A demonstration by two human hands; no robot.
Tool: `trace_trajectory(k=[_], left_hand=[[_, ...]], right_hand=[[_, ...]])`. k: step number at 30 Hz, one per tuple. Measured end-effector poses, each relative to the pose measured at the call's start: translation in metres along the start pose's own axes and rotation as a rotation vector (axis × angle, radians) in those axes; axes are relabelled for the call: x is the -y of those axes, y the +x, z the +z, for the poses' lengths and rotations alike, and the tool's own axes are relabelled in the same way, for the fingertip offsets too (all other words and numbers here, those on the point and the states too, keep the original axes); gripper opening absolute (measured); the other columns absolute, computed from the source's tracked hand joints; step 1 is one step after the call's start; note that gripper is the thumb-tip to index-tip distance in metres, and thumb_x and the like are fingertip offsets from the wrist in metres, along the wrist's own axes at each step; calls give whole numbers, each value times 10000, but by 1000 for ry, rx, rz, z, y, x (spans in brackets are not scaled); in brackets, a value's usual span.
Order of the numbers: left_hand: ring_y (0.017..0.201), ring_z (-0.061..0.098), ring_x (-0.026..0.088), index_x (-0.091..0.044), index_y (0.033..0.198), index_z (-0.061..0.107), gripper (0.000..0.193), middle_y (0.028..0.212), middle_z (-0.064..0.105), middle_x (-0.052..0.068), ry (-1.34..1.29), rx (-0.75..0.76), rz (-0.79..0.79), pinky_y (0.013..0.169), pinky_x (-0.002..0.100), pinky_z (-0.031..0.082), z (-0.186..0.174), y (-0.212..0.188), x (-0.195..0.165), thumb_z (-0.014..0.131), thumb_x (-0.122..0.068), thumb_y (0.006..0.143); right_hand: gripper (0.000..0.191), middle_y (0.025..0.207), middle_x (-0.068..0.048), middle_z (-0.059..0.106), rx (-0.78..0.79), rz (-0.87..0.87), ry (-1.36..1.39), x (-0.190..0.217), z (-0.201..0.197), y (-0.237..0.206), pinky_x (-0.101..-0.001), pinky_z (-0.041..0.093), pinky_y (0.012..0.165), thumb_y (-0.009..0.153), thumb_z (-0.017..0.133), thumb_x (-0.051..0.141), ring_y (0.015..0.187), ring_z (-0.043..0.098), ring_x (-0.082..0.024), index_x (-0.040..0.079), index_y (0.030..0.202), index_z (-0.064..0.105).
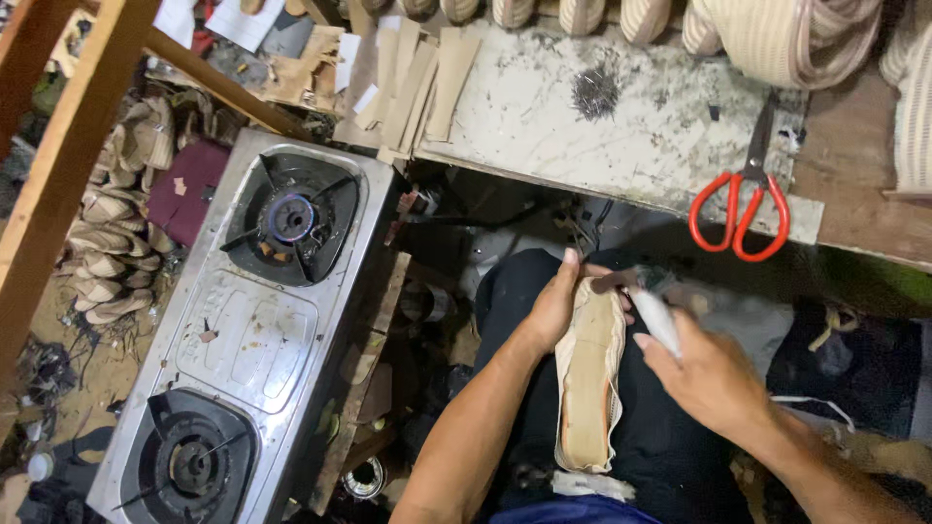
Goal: The person sits on the floor holding a woven shoe upper on their lap and uses pincers to trim and pull away excess material from the shoe edge, working around the shoe and turning it as they go. They briefly reach toward the workbench, then resume trimming and finally hold up the finished shoe.
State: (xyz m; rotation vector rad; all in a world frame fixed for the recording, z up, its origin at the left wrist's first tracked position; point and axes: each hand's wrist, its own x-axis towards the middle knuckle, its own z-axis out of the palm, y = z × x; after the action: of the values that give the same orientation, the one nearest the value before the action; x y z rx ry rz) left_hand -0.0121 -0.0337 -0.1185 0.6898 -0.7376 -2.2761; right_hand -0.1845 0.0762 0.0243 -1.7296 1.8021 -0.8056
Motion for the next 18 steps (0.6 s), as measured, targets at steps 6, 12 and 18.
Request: trace_trajectory(k=[6, 12, 18], left_hand=[[914, 728, 383, 39, 1232, 579, 912, 979, 697, 224, -87, 28, 3, 832, 484, 588, -8, -3, 9, 203, -771, 1047], [1010, 666, 285, 57, 1291, 627, 990, 1085, 704, 167, 25, -25, 47, 923, 417, 544, -17, 8, 14, 205, -806, 1056], [967, 706, 341, 21, 1241, 624, 923, 1033, 714, 199, -110, 55, 48, 890, 454, 567, -15, 4, 18, 234, -791, 1040]], right_hand=[[274, 819, -50, 697, -259, -190, 410, 2, -28, -35, -261, 554, 671, 1049, 605, 363, 685, 671, -153, 105, 973, 660], [367, 857, -171, 767, 167, -156, -528, -38, 12, -25, -378, 594, 678, 950, 709, 305, 776, 762, -278, 56, 1217, 674], [252, 864, -140, 702, -92, -100, 289, -45, 20, -34, -375, 551, 647, 1016, 644, 294, 697, 684, -267, 96, 1171, 645]])
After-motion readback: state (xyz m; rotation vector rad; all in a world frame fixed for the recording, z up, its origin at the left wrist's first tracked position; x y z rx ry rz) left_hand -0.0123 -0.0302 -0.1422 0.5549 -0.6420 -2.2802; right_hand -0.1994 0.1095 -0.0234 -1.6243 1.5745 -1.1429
